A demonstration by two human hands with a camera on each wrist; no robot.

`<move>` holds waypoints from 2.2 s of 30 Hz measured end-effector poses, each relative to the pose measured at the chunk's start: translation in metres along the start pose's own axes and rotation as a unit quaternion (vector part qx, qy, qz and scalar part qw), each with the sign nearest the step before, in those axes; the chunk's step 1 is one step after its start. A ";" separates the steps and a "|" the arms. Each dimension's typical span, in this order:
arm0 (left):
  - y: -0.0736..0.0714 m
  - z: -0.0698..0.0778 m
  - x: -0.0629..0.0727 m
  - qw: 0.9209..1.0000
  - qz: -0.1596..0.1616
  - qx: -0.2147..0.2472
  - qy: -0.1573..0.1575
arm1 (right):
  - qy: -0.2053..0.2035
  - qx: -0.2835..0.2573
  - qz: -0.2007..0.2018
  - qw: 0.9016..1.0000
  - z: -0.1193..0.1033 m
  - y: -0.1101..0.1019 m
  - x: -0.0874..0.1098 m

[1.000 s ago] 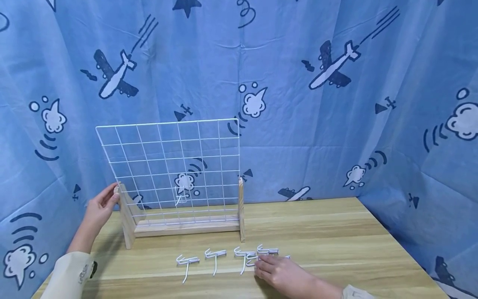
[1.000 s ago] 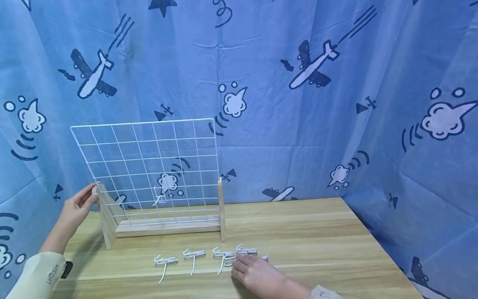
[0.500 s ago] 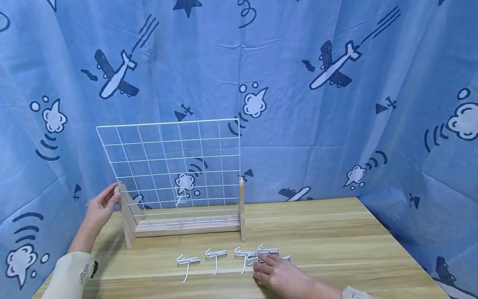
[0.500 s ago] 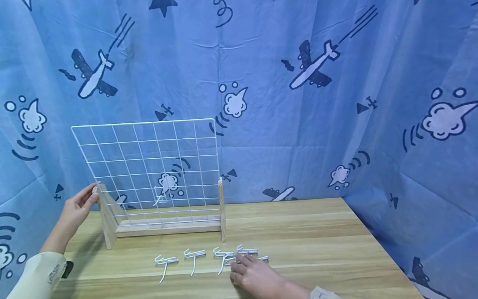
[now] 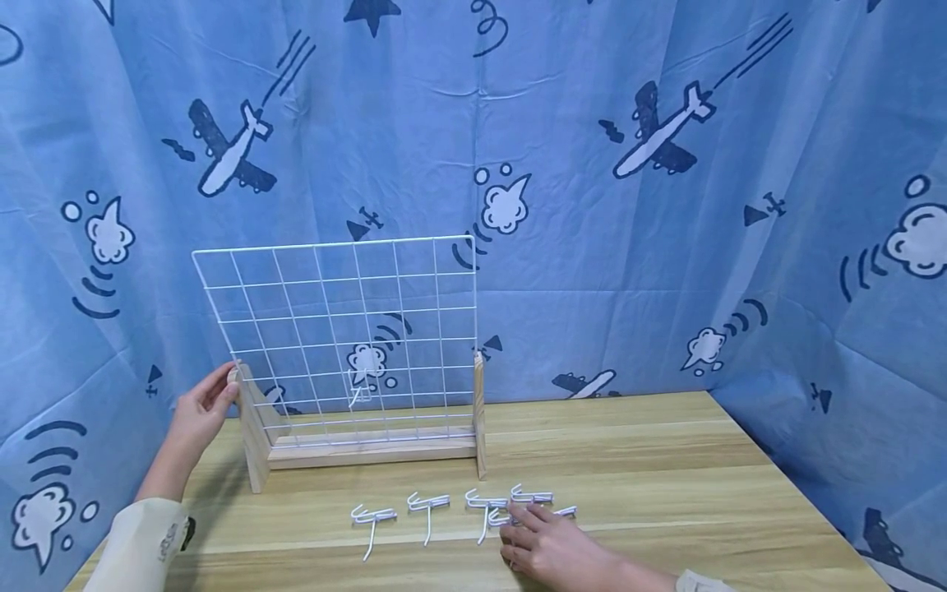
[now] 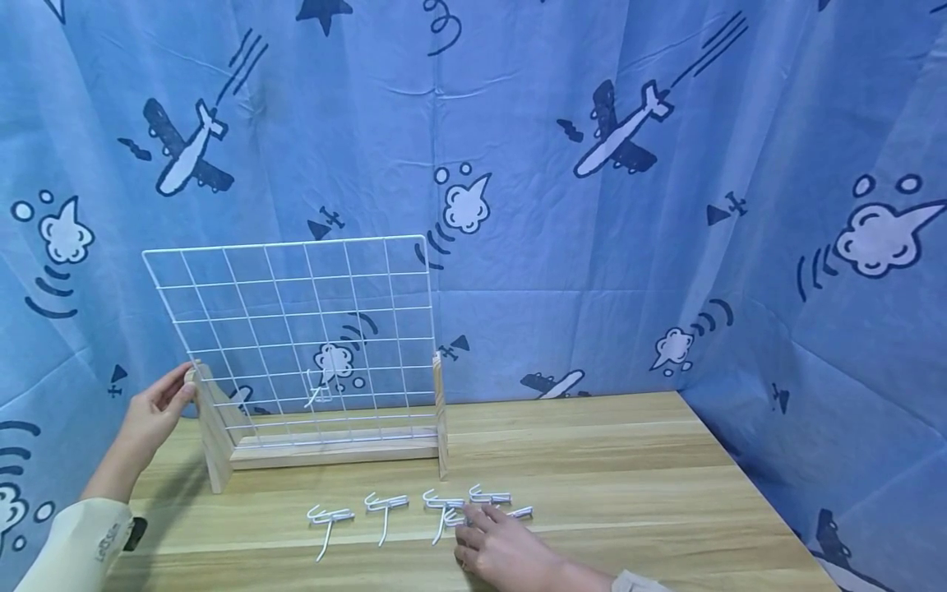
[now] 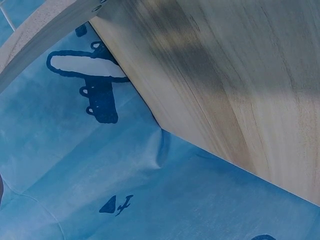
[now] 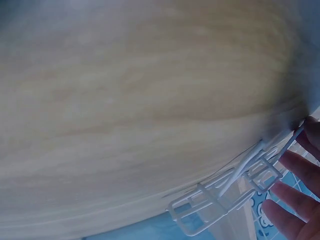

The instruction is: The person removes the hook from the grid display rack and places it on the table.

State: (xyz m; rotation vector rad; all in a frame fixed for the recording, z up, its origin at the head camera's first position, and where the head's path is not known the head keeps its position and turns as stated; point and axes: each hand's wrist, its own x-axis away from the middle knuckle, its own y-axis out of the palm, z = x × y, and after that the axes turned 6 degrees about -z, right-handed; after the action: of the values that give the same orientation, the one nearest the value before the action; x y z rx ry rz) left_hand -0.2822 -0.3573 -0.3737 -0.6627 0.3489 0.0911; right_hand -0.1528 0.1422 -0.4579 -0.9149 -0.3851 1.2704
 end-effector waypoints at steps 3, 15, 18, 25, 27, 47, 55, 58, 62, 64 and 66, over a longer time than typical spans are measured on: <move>0.000 0.001 -0.001 1.000 -0.001 0.005 0.002 | -0.001 0.005 0.007 1.000 0.001 0.000 0.000; 0.000 -0.003 0.002 1.000 -0.005 0.017 0.012 | -0.022 0.005 -0.001 1.000 0.001 -0.003 -0.001; -0.001 -0.005 0.005 1.000 -0.003 0.011 0.013 | -0.034 0.004 0.010 0.999 -0.001 -0.004 -0.002; -0.001 -0.006 0.005 1.000 -0.005 0.001 0.003 | -0.059 0.010 0.028 0.998 -0.002 -0.011 -0.002; -0.001 -0.006 0.005 1.000 -0.007 0.002 -0.001 | -0.050 -0.010 0.032 0.998 -0.001 -0.015 -0.005; 0.000 -0.003 0.002 1.000 -0.003 0.012 0.014 | 0.085 -0.147 0.115 0.979 0.029 -0.050 -0.077; 0.000 -0.001 0.004 1.000 -0.015 0.003 0.002 | 0.102 -0.166 0.151 0.969 0.042 -0.056 -0.114; 0.000 0.000 0.002 1.000 -0.015 0.004 -0.001 | 0.110 -0.181 0.170 0.962 0.049 -0.057 -0.124; 0.000 0.001 0.000 1.000 -0.015 0.002 -0.002 | 0.120 -0.196 0.178 0.957 0.055 -0.059 -0.136; 0.001 0.001 -0.001 1.000 -0.015 0.002 -0.002 | 0.125 -0.200 0.180 0.955 0.058 -0.060 -0.141; 0.001 0.000 -0.001 1.000 -0.015 0.005 -0.003 | 0.131 -0.206 0.183 0.952 0.060 -0.059 -0.146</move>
State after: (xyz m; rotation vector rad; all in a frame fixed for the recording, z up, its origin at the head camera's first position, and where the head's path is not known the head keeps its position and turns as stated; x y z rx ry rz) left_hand -0.2828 -0.3564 -0.3739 -0.6575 0.3332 0.0627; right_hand -0.2002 0.0277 -0.3432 -1.5490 -0.2805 1.4039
